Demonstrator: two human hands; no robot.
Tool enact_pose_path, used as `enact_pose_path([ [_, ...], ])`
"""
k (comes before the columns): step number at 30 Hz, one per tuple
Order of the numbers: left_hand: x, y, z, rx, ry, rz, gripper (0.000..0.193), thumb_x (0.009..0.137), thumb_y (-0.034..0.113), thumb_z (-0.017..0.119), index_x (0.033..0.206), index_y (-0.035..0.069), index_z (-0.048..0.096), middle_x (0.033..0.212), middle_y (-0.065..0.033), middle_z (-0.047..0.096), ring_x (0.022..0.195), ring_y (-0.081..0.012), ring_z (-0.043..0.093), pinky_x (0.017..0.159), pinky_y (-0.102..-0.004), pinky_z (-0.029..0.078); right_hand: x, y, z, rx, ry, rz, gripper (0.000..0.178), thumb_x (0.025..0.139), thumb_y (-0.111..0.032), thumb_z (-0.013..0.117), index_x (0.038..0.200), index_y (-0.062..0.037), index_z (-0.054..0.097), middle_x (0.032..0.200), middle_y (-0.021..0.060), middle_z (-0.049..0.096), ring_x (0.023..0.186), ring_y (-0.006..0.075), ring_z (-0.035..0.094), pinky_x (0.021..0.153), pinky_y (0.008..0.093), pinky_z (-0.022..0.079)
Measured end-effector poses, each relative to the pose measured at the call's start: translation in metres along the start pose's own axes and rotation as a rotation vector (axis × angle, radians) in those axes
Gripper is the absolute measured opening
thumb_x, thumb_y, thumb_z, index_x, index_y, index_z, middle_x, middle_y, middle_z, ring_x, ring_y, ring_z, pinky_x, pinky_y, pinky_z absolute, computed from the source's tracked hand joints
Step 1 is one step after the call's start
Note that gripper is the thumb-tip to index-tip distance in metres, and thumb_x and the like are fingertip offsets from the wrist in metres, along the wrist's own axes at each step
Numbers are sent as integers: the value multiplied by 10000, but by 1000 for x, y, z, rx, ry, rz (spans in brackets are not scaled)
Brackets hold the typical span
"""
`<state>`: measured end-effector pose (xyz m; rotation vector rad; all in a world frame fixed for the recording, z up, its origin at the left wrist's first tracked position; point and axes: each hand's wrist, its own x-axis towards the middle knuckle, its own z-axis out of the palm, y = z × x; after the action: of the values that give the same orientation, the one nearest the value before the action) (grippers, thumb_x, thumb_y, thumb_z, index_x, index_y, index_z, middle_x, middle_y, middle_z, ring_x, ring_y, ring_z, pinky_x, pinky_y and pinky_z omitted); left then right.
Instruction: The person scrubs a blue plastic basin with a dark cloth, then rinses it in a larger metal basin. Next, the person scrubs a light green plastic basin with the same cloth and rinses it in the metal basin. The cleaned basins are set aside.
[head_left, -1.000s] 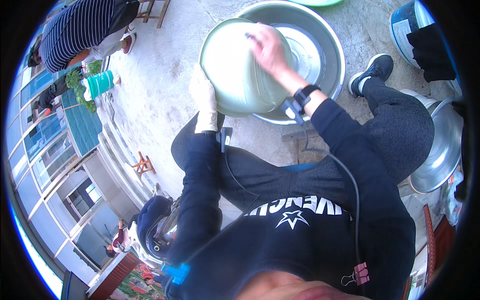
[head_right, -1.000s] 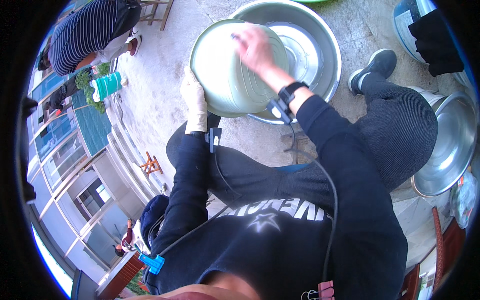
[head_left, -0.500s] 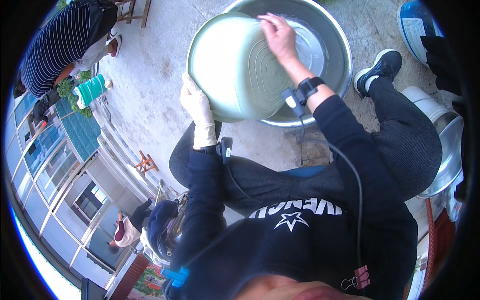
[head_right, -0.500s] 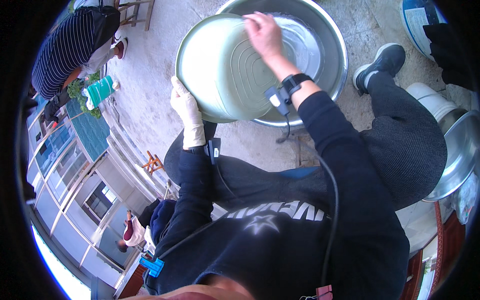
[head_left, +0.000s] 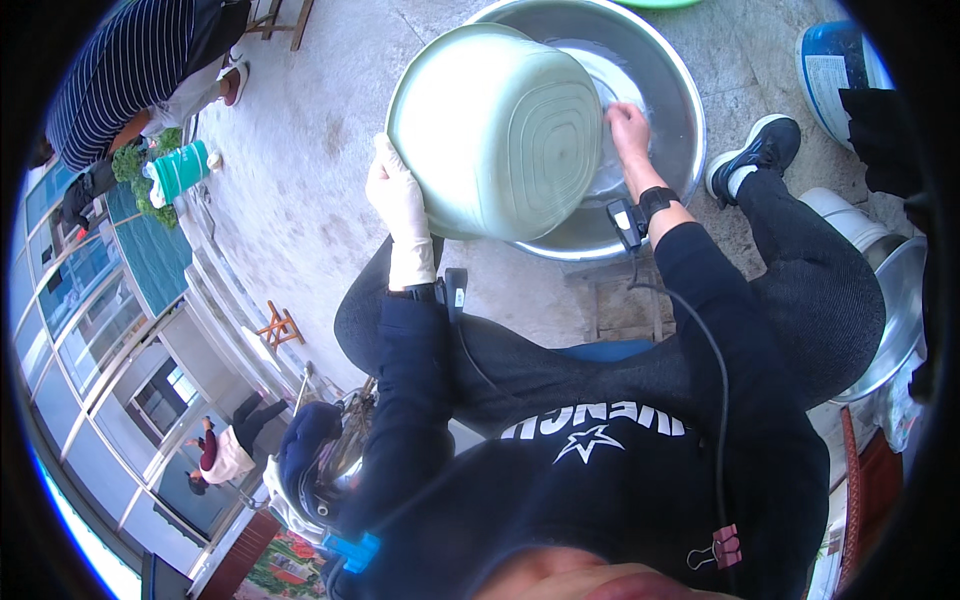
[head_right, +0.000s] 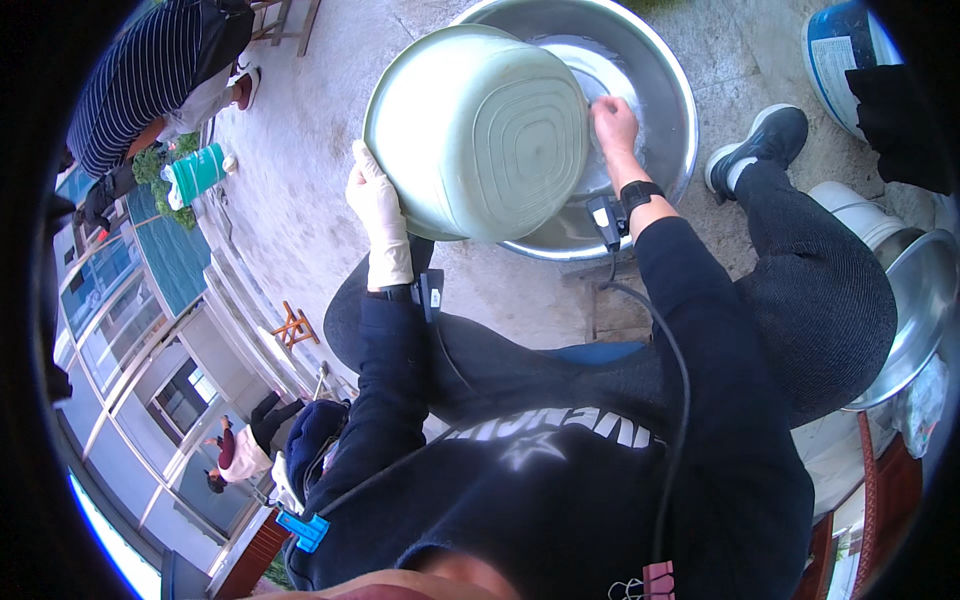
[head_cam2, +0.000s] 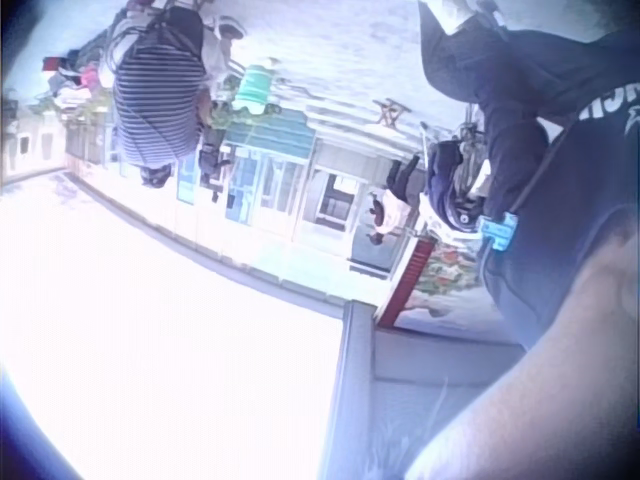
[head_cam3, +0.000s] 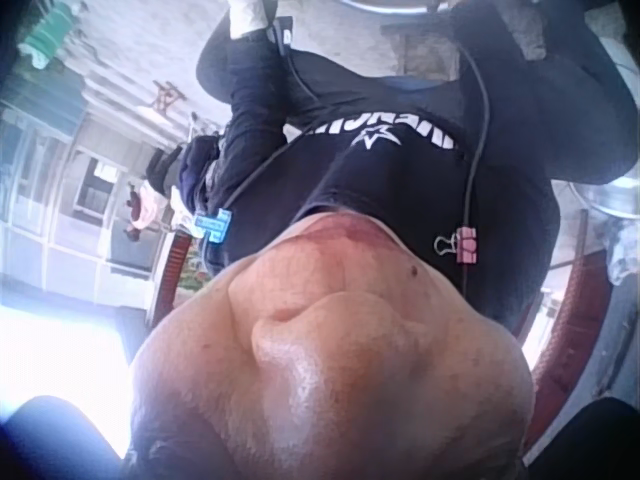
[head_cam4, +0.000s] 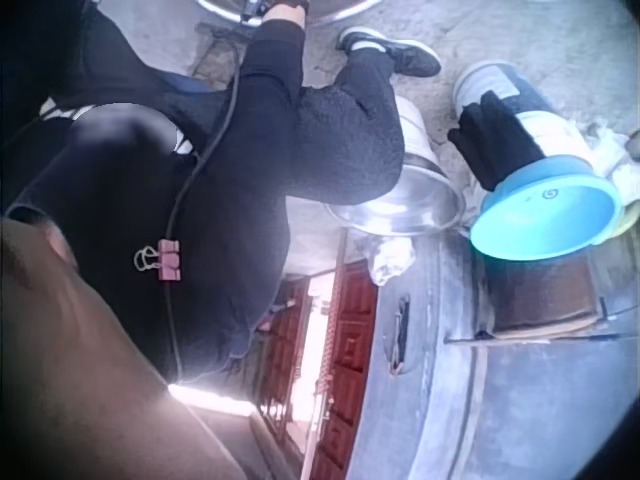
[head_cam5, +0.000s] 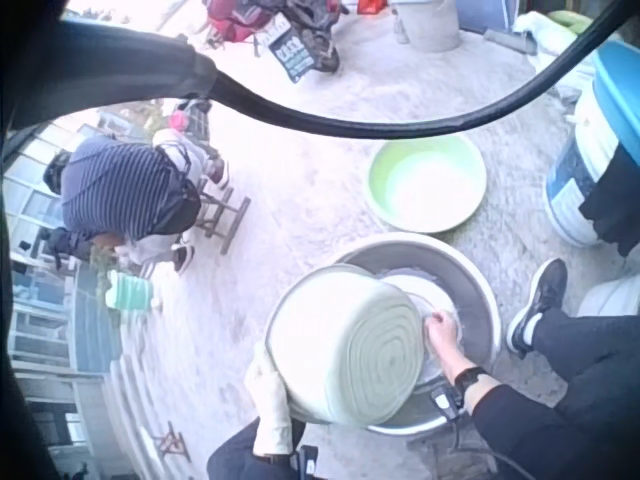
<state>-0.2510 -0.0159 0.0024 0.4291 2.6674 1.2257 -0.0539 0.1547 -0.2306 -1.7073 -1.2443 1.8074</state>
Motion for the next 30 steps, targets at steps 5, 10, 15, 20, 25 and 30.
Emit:
enact_pose_path([
  [5,7,3,2,9,-10,-35,548,1045,405,462,720,-12,605,624,-2,545,592,-87,436,566,-284,406,-79,-106,25,304,133,-564,228,751,-97,693,973,-45,686,984,76,689,947,197,640,880,316,490],
  [10,6,11,10,-42,-28,20,554,1047,397,458,703,-18,590,614,3,525,590,-91,434,557,-287,394,-154,-161,57,-51,116,-1114,108,780,-101,662,888,-95,659,918,84,616,933,281,599,860,396,483],
  [15,-10,7,2,79,-3,33,602,1054,438,407,712,-21,592,613,-5,526,589,-103,435,553,-300,390,-85,-143,55,121,89,-827,89,858,-130,614,886,-90,689,912,91,669,884,262,650,792,351,514],
  [20,-18,-1,-7,20,-89,9,646,1054,478,364,714,-16,601,610,-32,542,606,-116,451,577,-319,403,2,-88,17,394,6,29,209,892,-222,665,964,-33,718,985,54,701,930,163,633,843,290,476],
  [25,-31,1,-13,3,-122,-45,601,1054,463,371,786,-19,611,703,-78,602,683,-132,517,636,-320,436,8,-88,8,670,-16,2,219,885,-237,688,925,-23,717,914,48,698,828,146,637,763,294,510],
  [30,-15,26,-28,81,-149,183,482,1063,356,373,1075,-21,673,921,-139,690,849,-190,616,781,-344,483,-29,-139,25,716,-201,-218,187,892,-219,694,918,-35,715,882,29,697,819,114,630,753,253,513],
])
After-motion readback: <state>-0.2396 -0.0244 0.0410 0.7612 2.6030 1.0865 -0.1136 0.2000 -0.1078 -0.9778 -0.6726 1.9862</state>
